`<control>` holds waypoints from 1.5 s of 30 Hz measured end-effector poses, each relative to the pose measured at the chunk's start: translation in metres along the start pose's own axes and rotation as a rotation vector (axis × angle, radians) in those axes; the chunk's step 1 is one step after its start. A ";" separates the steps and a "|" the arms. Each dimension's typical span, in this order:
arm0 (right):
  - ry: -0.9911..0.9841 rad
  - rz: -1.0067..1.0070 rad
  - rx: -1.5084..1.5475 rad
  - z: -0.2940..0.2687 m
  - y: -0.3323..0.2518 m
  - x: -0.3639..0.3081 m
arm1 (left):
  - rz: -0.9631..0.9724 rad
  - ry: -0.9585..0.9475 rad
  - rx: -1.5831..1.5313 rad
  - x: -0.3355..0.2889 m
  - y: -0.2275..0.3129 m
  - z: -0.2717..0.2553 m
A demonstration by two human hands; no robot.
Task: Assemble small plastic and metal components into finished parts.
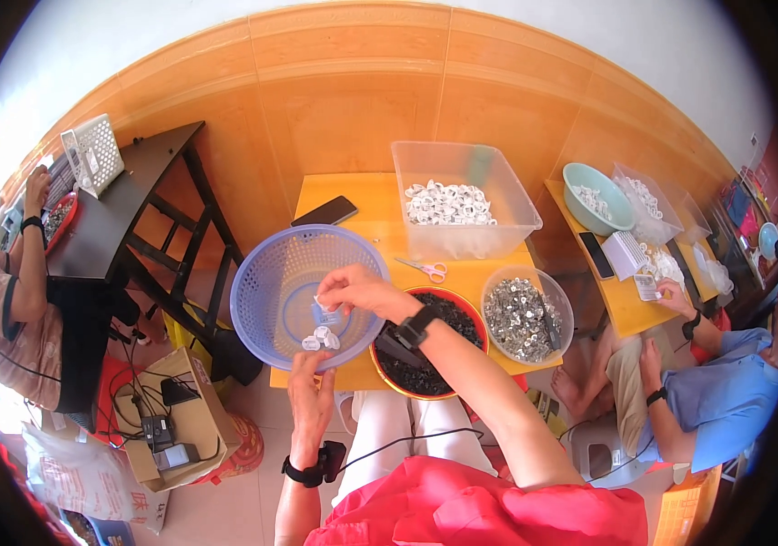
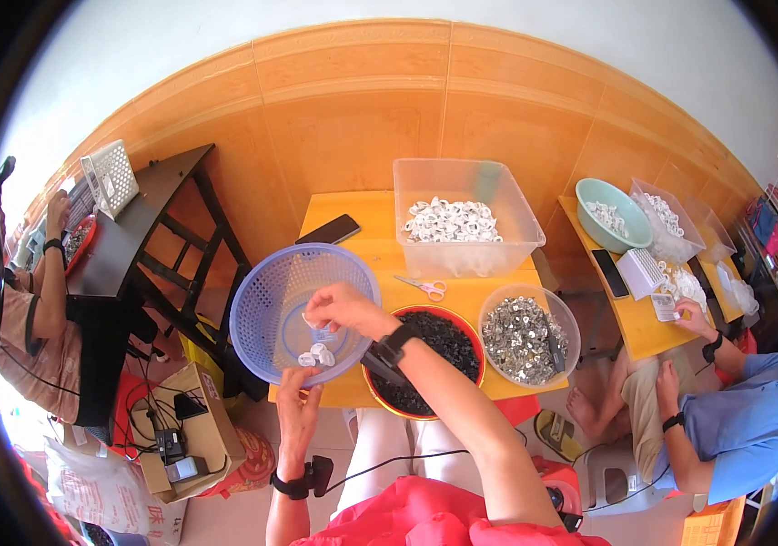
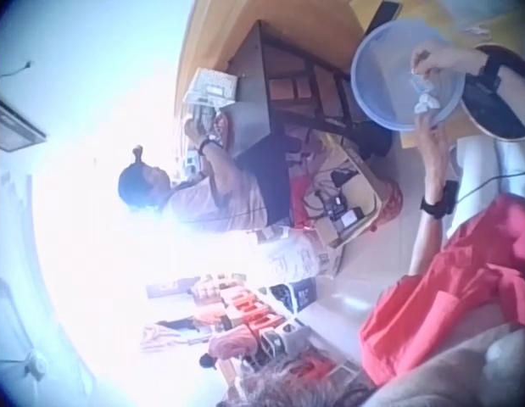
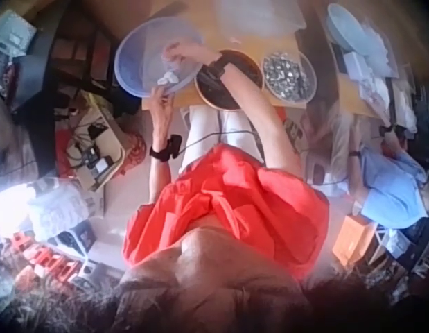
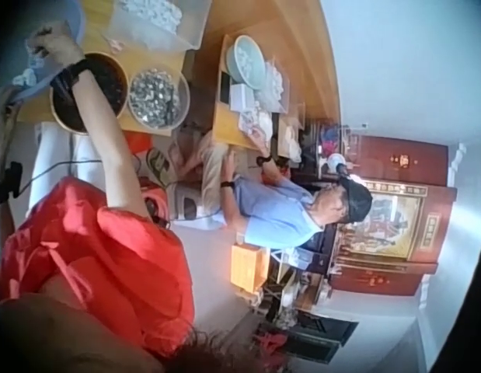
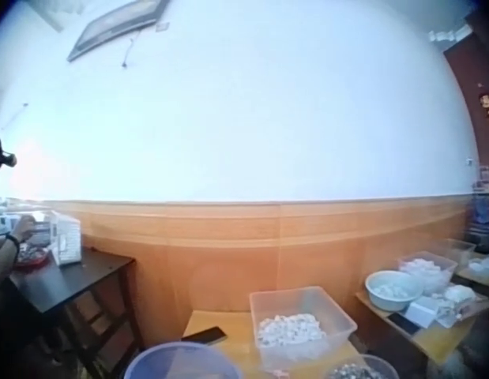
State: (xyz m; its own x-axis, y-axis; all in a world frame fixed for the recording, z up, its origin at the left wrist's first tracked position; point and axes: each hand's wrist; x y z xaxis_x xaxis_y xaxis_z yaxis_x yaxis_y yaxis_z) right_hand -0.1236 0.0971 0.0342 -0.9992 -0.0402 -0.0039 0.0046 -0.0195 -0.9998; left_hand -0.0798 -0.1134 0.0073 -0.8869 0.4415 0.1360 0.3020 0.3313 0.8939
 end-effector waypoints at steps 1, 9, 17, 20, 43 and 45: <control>0.003 -0.002 -0.003 -0.002 -0.008 -0.012 | -0.006 -0.027 0.008 0.000 0.002 0.000; -0.052 -0.094 0.879 0.015 -0.001 -0.105 | -0.058 0.116 -0.348 -0.013 0.033 -0.003; -0.051 -0.094 1.039 0.026 0.021 -0.146 | -0.113 -0.180 -0.643 -0.028 0.065 0.017; -0.046 -0.100 1.060 0.021 0.030 -0.157 | -0.107 -0.222 -0.622 -0.032 0.075 0.025; 0.430 -0.117 0.608 0.044 0.004 -0.207 | -0.215 -0.211 -0.669 -0.044 0.070 0.056; 0.472 -0.125 0.528 0.047 0.003 -0.211 | -0.233 -0.215 -0.660 -0.045 0.068 0.056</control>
State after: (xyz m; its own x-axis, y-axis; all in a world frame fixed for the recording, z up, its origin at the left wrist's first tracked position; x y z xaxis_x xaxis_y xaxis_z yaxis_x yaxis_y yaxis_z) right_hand 0.0893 0.0582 0.0333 -0.9039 0.4275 -0.0174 -0.2113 -0.4813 -0.8507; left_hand 0.0001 -0.0640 0.0383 -0.7936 0.5973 -0.1156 -0.2199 -0.1044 0.9699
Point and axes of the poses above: each hand's wrist, its own x-axis towards the middle knuckle, its own z-axis out of the palm, y = z × x, and after that the axes turned 7 degrees about -z, right-handed
